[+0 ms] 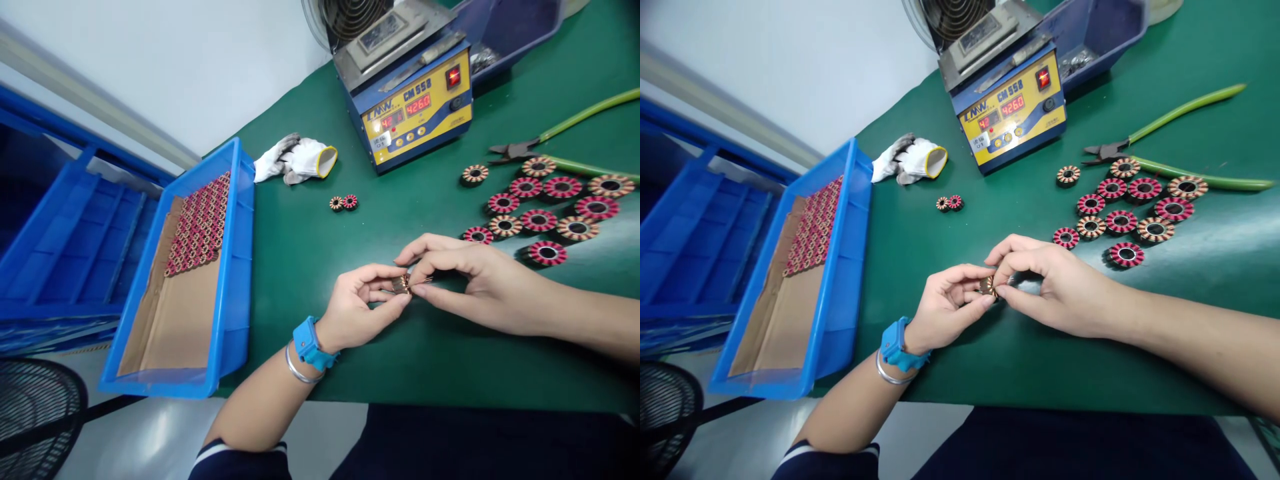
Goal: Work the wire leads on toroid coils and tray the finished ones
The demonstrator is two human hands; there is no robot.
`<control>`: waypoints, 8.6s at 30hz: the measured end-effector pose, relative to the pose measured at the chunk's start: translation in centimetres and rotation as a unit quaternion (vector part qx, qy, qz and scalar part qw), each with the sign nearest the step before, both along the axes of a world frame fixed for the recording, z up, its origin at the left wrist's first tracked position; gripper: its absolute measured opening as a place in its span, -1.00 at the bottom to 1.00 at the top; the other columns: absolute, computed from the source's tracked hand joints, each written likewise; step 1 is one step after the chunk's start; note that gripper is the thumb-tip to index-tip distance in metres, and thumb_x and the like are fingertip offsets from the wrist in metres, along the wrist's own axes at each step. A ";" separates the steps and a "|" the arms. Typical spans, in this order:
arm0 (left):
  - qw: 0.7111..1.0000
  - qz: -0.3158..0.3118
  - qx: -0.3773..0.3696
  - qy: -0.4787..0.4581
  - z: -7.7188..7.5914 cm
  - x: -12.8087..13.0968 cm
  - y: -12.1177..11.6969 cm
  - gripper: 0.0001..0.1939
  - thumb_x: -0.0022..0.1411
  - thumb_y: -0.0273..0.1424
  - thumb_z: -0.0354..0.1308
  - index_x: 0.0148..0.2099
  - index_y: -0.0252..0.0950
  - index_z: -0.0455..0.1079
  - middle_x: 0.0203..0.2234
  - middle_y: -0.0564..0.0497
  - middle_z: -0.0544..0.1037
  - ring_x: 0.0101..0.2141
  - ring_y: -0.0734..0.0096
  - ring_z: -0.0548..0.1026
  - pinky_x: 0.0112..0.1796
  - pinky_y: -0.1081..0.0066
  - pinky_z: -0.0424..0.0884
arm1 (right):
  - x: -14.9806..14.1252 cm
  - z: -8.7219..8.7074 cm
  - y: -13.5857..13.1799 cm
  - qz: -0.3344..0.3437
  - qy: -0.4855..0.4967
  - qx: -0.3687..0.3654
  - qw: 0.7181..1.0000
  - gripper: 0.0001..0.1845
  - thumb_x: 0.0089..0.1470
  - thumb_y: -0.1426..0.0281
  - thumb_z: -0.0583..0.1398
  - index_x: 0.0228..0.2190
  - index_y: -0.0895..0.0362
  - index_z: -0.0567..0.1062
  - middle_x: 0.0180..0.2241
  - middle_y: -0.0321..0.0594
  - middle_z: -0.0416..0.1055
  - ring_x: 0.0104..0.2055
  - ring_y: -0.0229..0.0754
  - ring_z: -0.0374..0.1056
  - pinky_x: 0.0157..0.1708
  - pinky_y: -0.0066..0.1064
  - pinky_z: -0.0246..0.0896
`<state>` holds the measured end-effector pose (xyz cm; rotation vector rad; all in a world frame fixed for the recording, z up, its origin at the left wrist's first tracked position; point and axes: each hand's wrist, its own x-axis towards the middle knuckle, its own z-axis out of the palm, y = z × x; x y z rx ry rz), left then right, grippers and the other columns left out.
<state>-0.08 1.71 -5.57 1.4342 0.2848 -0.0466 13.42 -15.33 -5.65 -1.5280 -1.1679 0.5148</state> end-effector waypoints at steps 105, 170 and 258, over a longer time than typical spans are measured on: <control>0.996 0.068 -0.026 0.053 0.8 0.4 -0.9 -0.50 -0.12 -0.41 0.58 -0.13 -0.41 0.50 -0.30 -0.09 0.64 -0.29 0.42 0.63 -0.19 0.46 0.60 | 0.0 -0.8 -0.6 -0.007 -0.001 -0.058 0.998 -0.75 0.32 0.18 0.18 -0.35 0.02 0.53 0.03 -0.13 0.47 0.16 0.01 0.40 0.03 -0.19 0.34; 0.995 0.095 -0.016 -0.010 0.3 0.5 -0.8 -0.62 0.08 -0.40 0.47 -0.07 -0.36 0.51 -0.13 -0.10 0.53 -0.16 0.37 0.59 -0.27 0.55 0.56 | -0.5 -0.3 0.8 -0.079 0.096 -0.008 0.992 -0.75 0.15 0.16 0.33 -0.44 0.05 0.64 -0.16 -0.12 0.55 -0.11 -0.04 0.50 0.01 -0.18 0.38; 0.995 0.082 0.005 -0.058 0.3 0.1 -0.7 -0.71 0.14 -0.45 0.42 -0.10 -0.35 0.48 -0.25 -0.05 0.58 -0.24 0.50 0.61 -0.15 0.56 0.58 | 0.3 -0.2 -0.8 -0.044 -0.232 0.046 0.971 -0.79 0.25 0.40 0.24 -0.07 0.13 0.45 -0.19 -0.10 0.52 -0.19 -0.10 0.52 -0.20 -0.32 0.43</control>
